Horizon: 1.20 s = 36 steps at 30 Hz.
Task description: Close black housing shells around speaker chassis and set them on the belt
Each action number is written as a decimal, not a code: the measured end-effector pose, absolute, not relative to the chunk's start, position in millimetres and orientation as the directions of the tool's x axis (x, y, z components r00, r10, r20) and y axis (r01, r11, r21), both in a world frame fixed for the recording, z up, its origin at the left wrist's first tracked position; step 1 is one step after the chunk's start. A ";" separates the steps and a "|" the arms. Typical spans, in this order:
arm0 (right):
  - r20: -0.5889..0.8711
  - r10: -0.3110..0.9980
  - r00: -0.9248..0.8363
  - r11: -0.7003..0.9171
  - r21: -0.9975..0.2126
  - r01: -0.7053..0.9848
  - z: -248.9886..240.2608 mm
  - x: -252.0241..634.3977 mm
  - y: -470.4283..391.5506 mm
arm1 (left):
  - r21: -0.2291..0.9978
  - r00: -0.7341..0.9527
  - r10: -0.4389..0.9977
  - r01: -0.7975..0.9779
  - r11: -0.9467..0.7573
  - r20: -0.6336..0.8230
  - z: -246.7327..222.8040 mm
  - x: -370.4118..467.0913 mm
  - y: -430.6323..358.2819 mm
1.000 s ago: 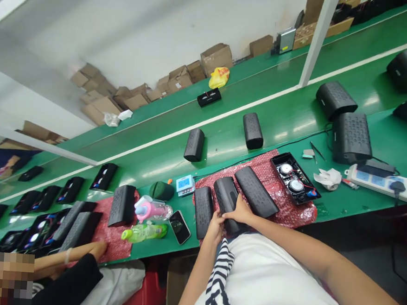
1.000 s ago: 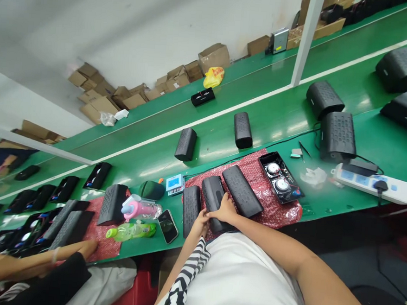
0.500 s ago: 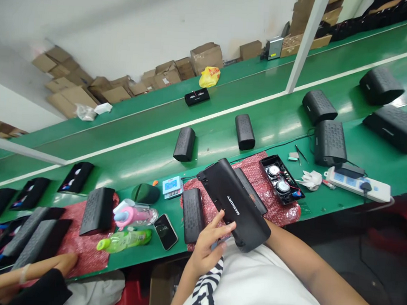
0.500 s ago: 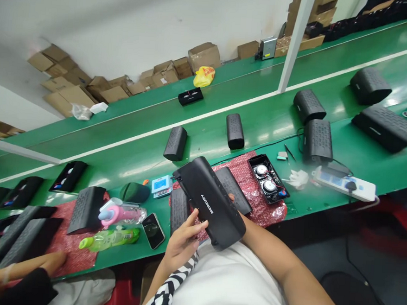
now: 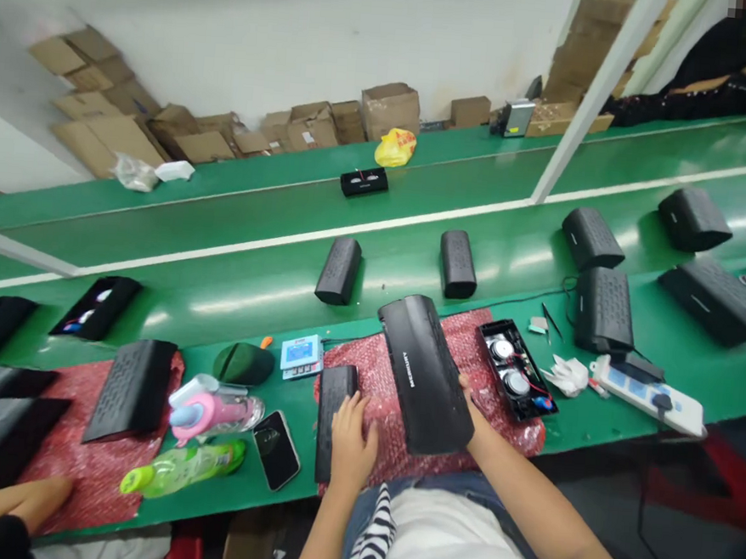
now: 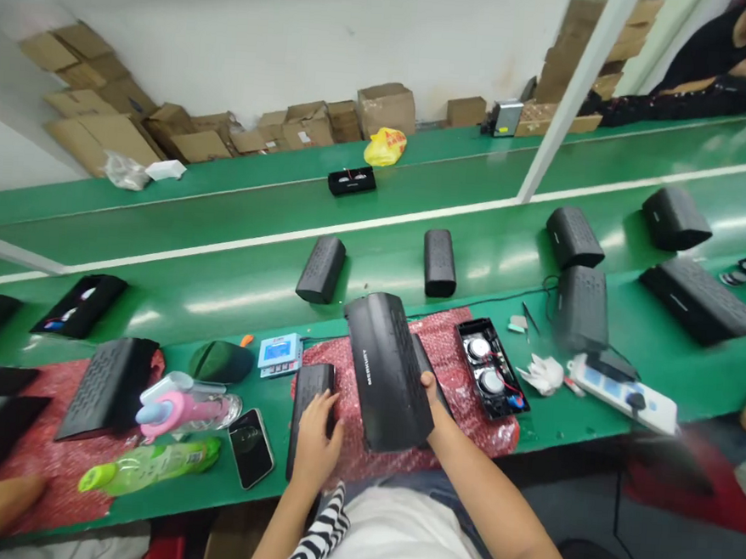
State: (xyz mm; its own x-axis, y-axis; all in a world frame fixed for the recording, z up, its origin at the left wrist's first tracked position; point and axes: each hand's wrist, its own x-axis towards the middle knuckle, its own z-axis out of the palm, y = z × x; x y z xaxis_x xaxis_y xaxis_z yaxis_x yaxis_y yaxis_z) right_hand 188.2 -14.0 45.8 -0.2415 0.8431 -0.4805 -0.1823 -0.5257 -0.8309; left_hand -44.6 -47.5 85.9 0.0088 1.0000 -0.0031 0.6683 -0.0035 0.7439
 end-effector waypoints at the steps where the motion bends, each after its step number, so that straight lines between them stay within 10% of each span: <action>1: -0.489 0.845 -0.215 -0.528 -0.827 -0.195 46.4 195.1 1.5 | 0.630 -0.010 0.999 0.776 0.035 -0.043 73.0 -50.7 -44.1; 7: -0.475 0.879 -0.036 -0.475 -0.867 -0.152 56.0 217.2 152.0 | 0.228 -0.089 0.990 0.967 0.113 -0.110 21.0 -88.4 -29.2; 18: -0.485 0.860 0.161 -0.465 -0.873 -0.149 2.6 189.3 352.3 | 0.115 -0.265 0.956 0.953 0.280 -0.128 -4.9 -86.4 -5.5; 27: -0.500 0.848 0.175 -0.498 -0.865 -0.056 14.1 231.0 301.7 | 0.110 -0.355 0.903 0.915 0.389 -0.242 16.7 -83.4 8.2; 36: -0.446 0.888 0.108 -0.455 -0.887 0.078 5.4 261.3 62.5 | 0.364 -0.327 0.934 0.860 0.357 -0.144 43.4 -86.7 0.4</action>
State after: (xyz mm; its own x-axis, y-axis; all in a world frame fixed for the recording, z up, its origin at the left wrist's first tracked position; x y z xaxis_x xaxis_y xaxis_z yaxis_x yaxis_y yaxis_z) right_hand 261.3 62.5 5.4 0.1077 0.8884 -0.4463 0.0782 -0.4551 -0.8870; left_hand -86.7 0.4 43.4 -0.3268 0.9341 -0.1439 0.8600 0.3571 0.3645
